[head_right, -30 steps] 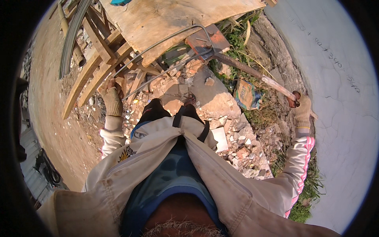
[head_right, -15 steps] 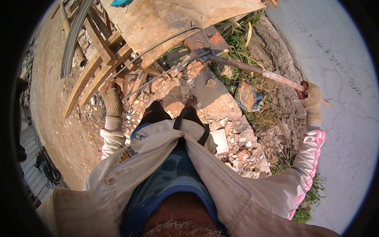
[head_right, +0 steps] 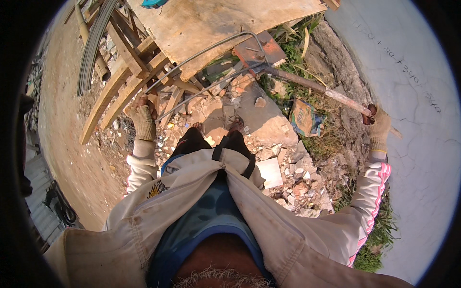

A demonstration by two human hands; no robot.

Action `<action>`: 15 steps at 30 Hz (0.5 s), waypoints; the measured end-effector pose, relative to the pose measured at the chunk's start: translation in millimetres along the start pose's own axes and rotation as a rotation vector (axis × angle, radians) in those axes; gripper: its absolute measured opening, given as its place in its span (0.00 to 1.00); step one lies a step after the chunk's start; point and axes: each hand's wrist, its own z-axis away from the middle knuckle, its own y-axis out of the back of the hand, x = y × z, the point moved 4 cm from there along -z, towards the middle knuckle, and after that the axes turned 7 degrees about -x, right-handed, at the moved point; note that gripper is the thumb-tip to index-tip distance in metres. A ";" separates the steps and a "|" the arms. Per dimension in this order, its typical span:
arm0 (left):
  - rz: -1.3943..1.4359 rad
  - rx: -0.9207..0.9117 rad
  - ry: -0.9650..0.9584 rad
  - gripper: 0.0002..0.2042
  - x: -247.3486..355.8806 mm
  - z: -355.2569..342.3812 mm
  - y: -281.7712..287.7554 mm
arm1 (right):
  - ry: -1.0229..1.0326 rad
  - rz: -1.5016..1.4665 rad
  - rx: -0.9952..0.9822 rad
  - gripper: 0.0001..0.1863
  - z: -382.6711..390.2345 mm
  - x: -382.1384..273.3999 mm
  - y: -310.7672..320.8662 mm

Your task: The person bends metal rods into rectangular shapes using a hammer and a wooden workbench. They repeatedly position the rods, strike them with the hammer to form corners, and adjust the pieces on the bench.

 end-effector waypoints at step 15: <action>0.075 -0.106 0.003 0.12 -16.0 -9.0 11.7 | -0.596 0.009 0.148 0.13 195.9 -123.8 -80.6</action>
